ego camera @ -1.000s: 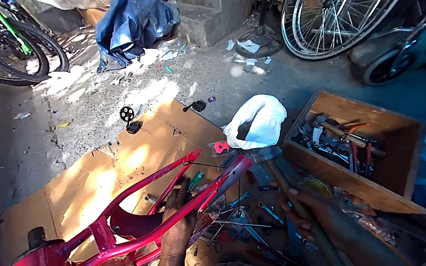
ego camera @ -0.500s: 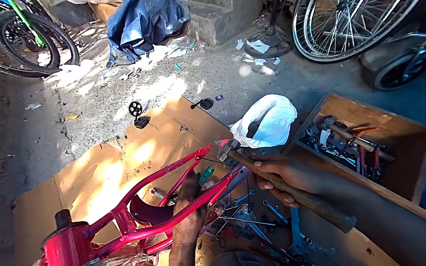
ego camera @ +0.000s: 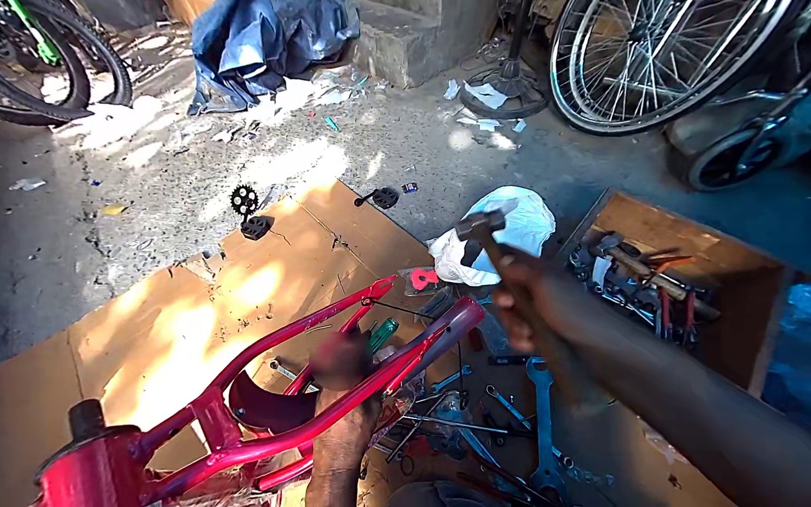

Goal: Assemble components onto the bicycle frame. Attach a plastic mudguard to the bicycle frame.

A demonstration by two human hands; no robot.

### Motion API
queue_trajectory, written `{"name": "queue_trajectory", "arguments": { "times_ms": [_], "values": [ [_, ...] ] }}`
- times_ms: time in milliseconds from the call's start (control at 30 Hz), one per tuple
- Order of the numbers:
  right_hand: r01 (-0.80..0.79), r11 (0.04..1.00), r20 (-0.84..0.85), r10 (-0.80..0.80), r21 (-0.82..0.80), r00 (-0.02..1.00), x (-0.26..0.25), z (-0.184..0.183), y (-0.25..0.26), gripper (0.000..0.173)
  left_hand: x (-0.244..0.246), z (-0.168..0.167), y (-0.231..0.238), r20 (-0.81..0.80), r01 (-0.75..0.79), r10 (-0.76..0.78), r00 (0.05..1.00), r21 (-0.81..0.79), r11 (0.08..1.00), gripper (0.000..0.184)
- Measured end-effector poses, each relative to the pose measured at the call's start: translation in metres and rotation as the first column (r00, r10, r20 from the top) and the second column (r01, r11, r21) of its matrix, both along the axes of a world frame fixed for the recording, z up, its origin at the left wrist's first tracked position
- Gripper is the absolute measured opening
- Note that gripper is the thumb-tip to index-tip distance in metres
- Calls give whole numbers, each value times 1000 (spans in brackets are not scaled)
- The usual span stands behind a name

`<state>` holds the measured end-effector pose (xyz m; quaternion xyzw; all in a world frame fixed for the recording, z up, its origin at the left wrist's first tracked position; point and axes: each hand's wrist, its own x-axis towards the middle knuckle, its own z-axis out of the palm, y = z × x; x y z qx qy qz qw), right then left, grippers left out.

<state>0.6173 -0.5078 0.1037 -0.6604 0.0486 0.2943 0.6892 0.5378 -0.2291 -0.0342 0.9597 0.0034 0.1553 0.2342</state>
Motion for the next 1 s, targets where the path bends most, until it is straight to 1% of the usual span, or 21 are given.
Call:
{"name": "queue_trajectory", "arguments": {
  "times_ms": [33, 67, 100, 133, 167, 233, 267, 333, 367, 433, 533, 600, 667, 733, 800, 867, 933, 1000],
  "values": [
    [-147, 989, -33, 146, -29, 989, -7, -1, 4, 32, 1, 1, 0, 3, 3, -3, 1000, 2, 1000, 48],
    [-304, 953, -84, 302, -9, 949, -8, 0, 6, 32, 2, 2, 0, 12, 10, -10, 1000, 0, 1000, 48],
    [-367, 930, -114, 368, 25, 923, -7, 4, 8, 34, 1, 1, 1, 22, 22, -22, 1000, -2, 1000, 47],
    [-352, 933, -128, 359, 71, 925, -5, 6, 8, 30, -3, 0, 2, 22, 33, -32, 999, -1, 999, 48],
    [-282, 955, -105, 291, 95, 951, -3, 7, 8, 30, -5, -1, 2, 17, 34, -34, 999, -3, 999, 49],
    [-111, 993, 11, 111, 50, 994, 0, 7, 4, 40, -2, 0, 1, 19, 13, -13, 1000, -13, 1000, 50],
    [-52, 998, 47, 51, 23, 998, -1, 4, -1, 42, -3, 0, 2, 15, 9, -9, 1000, -18, 1000, 50],
    [2, 999, 107, 2, -36, 994, -10, -9, -18, 45, -3, -2, 5, 20, 4, -4, 1000, -14, 1000, 51],
    [23, 997, 138, -12, -78, 990, -21, -21, -28, 47, -4, -3, 6, 13, 5, -5, 1000, -9, 1000, 51],
    [93, 979, 207, -54, -183, 977, -52, -56, -42, 50, -6, -3, 7, 14, 20, -20, 1000, -9, 1000, 51],
    [143, 909, 283, -29, -392, 959, -101, -134, -59, 59, -7, -1, 3, 54, 46, -46, 997, 3, 999, 50],
    [156, 826, 358, 59, -542, 932, -133, -187, -66, 64, -10, 3, -2, 51, 96, -97, 994, 29, 995, 47],
    [165, 724, 398, 163, -670, 903, -162, -229, -69, 63, -9, 6, -9, 44, 135, -138, 989, 59, 989, 45],
    [56, 640, 288, 265, -767, 920, -182, -250, -70, 64, -8, 9, -12, 37, 142, -145, 989, 76, 987, 45],
    [-31, 564, 192, 331, -825, 924, -195, -264, -68, 65, -7, 11, -12, 52, 142, -147, 988, 89, 986, 46],
    [-117, 505, 83, 357, -855, 931, -198, -261, -61, 63, -5, 14, -12, 55, 151, -157, 986, 96, 984, 46],
    [-99, 481, 108, 384, -871, 917, -200, -271, -56, 60, -6, 15, -11, 42, 152, -156, 987, 76, 985, 46],
    [-69, 489, 149, 394, -870, 907, -201, -286, -54, 59, -8, 13, -8, 15, 120, -120, 993, 11, 993, 43]
  ]
}}
